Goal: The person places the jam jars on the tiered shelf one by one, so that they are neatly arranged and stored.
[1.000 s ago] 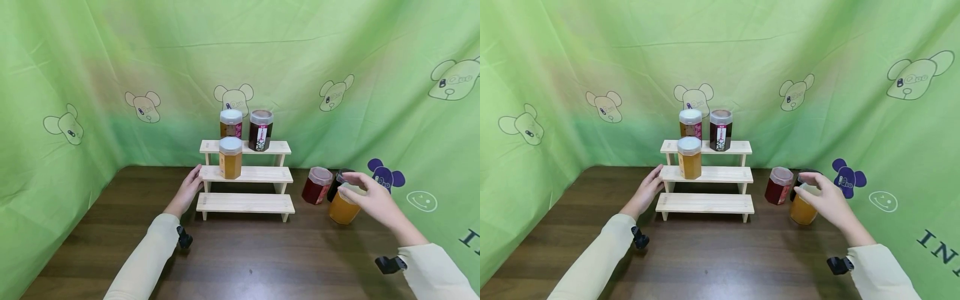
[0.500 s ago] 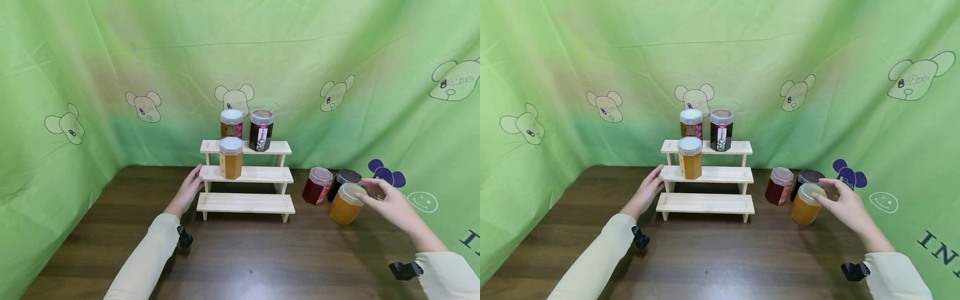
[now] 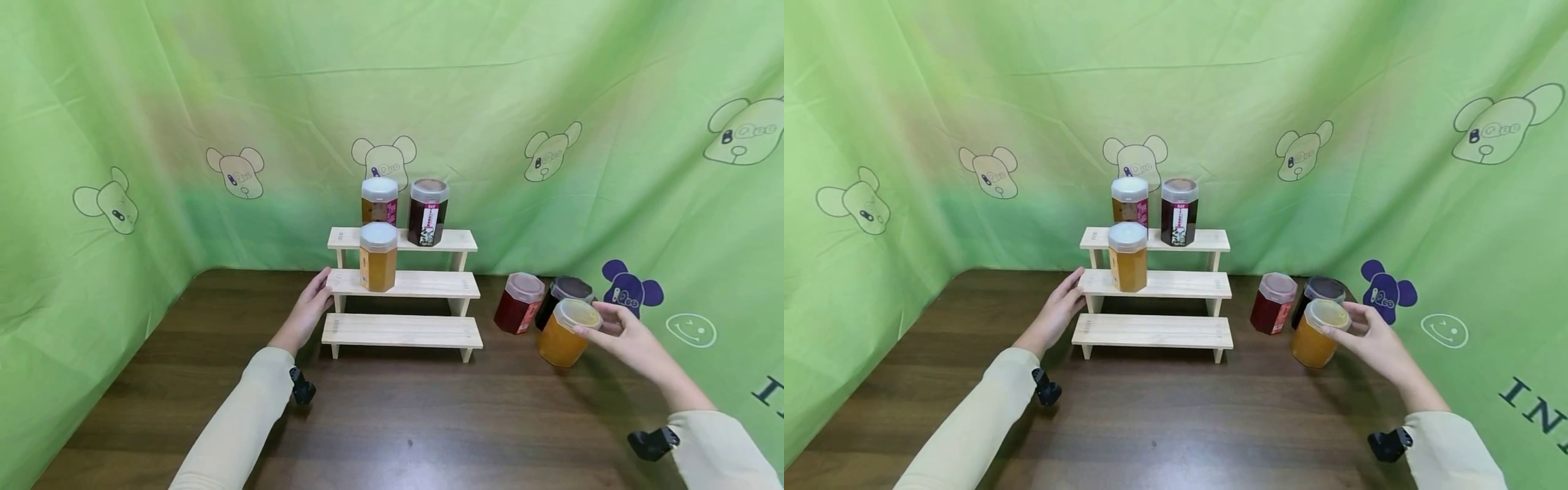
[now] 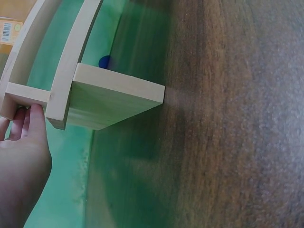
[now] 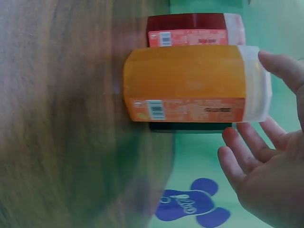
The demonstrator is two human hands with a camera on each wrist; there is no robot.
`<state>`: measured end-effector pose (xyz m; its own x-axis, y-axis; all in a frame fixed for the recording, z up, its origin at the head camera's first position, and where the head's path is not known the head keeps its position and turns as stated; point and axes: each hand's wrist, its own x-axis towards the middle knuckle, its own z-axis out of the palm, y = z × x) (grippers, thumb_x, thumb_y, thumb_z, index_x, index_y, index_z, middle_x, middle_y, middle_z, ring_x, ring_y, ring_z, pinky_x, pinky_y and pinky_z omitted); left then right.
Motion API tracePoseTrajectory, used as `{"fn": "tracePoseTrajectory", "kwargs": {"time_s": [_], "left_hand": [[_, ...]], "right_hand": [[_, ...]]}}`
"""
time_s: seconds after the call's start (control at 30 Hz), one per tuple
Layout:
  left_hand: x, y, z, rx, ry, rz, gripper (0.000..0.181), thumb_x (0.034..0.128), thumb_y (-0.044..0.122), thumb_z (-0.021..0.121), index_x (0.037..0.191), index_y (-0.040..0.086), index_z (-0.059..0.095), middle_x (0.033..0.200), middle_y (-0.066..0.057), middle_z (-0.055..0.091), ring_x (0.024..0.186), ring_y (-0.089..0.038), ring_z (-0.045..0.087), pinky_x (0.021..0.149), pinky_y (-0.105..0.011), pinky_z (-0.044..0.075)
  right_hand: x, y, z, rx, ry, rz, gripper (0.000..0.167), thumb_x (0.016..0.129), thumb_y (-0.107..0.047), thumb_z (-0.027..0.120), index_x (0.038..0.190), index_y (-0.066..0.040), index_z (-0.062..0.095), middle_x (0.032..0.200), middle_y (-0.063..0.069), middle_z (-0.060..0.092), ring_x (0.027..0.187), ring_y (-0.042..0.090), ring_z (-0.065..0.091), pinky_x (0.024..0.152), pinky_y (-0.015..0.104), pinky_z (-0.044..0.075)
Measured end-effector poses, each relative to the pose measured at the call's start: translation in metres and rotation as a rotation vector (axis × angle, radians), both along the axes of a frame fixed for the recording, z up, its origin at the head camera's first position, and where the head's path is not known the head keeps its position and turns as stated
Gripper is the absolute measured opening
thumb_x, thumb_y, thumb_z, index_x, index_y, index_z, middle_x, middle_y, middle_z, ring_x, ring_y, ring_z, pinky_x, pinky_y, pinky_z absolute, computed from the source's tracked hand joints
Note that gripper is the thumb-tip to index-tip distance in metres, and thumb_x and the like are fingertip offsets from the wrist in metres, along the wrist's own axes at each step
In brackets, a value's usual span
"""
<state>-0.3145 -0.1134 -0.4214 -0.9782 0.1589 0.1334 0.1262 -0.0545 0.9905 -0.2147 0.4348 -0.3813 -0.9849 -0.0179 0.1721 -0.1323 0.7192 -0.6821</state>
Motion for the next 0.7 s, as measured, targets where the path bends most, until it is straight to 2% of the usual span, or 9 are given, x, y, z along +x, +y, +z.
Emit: {"fn": "tracePoseTrajectory", "kwargs": {"time_s": [0.27, 0.37, 0.43, 0.5, 0.57, 0.63, 0.7], "left_hand": [[0.000, 0.000, 0.001, 0.005, -0.003, -0.006, 0.053, 0.1104, 0.012, 0.036, 0.161, 0.009, 0.020, 0.164, -0.012, 0.019, 0.148, -0.023, 0.023, 0.119, -0.041, 0.029], [0.000, 0.000, 0.002, 0.015, 0.002, -0.009, 0.053, 0.1103, 0.012, 0.035, 0.161, 0.009, 0.020, 0.164, -0.013, 0.019, 0.148, -0.023, 0.023, 0.119, -0.041, 0.028], [0.001, 0.000, 0.002, 0.016, 0.000, -0.009, 0.053, 0.1103, 0.011, 0.036, 0.161, 0.010, 0.020, 0.164, -0.012, 0.020, 0.148, -0.022, 0.024, 0.119, -0.041, 0.028], [0.001, 0.001, 0.002, 0.013, 0.001, -0.012, 0.053, 0.1103, 0.011, 0.035, 0.161, 0.010, 0.020, 0.164, -0.012, 0.019, 0.148, -0.022, 0.024, 0.119, -0.040, 0.029], [0.002, 0.001, 0.002, 0.015, 0.000, -0.010, 0.053, 0.1103, 0.011, 0.036, 0.161, 0.009, 0.020, 0.164, -0.012, 0.019, 0.148, -0.022, 0.024, 0.119, -0.041, 0.029], [0.002, 0.000, 0.002, 0.018, 0.001, -0.009, 0.053, 0.1103, 0.011, 0.036, 0.161, 0.009, 0.020, 0.164, -0.013, 0.019, 0.148, -0.023, 0.023, 0.119, -0.041, 0.029], [0.002, 0.001, 0.002, 0.021, 0.002, -0.012, 0.053, 0.1103, 0.011, 0.035, 0.161, 0.008, 0.019, 0.164, -0.014, 0.018, 0.149, -0.024, 0.022, 0.119, -0.041, 0.028]], "right_hand": [[-0.001, -0.001, -0.014, -0.051, -0.099, -0.003, 0.086, 0.098, -0.031, 0.066, 0.149, 0.017, 0.016, 0.139, 0.043, 0.039, 0.094, -0.015, 0.041, 0.075, 0.008, 0.043], [-0.003, -0.003, -0.019, -0.086, -0.103, 0.014, 0.082, 0.099, -0.031, 0.065, 0.148, 0.016, 0.019, 0.137, 0.040, 0.043, 0.096, -0.015, 0.043, 0.078, 0.008, 0.043], [-0.004, -0.003, -0.023, -0.119, -0.088, 0.029, 0.077, 0.100, -0.028, 0.065, 0.147, 0.016, 0.021, 0.134, 0.033, 0.049, 0.097, -0.015, 0.046, 0.080, 0.008, 0.044], [-0.005, -0.004, -0.027, -0.151, -0.072, 0.040, 0.073, 0.099, -0.024, 0.065, 0.146, 0.015, 0.025, 0.128, 0.021, 0.056, 0.097, -0.014, 0.050, 0.081, 0.009, 0.045], [-0.005, -0.004, -0.030, -0.173, -0.074, 0.034, 0.072, 0.099, -0.023, 0.066, 0.145, 0.015, 0.026, 0.123, 0.011, 0.057, 0.096, -0.015, 0.050, 0.080, 0.009, 0.045], [-0.006, -0.005, -0.034, -0.183, -0.086, 0.026, 0.071, 0.099, -0.023, 0.066, 0.145, 0.014, 0.027, 0.124, 0.011, 0.057, 0.096, -0.015, 0.050, 0.080, 0.010, 0.046], [-0.007, -0.005, -0.038, -0.178, -0.112, 0.016, 0.073, 0.100, -0.026, 0.065, 0.146, 0.013, 0.025, 0.130, 0.019, 0.054, 0.098, -0.013, 0.049, 0.084, 0.014, 0.047]]}}
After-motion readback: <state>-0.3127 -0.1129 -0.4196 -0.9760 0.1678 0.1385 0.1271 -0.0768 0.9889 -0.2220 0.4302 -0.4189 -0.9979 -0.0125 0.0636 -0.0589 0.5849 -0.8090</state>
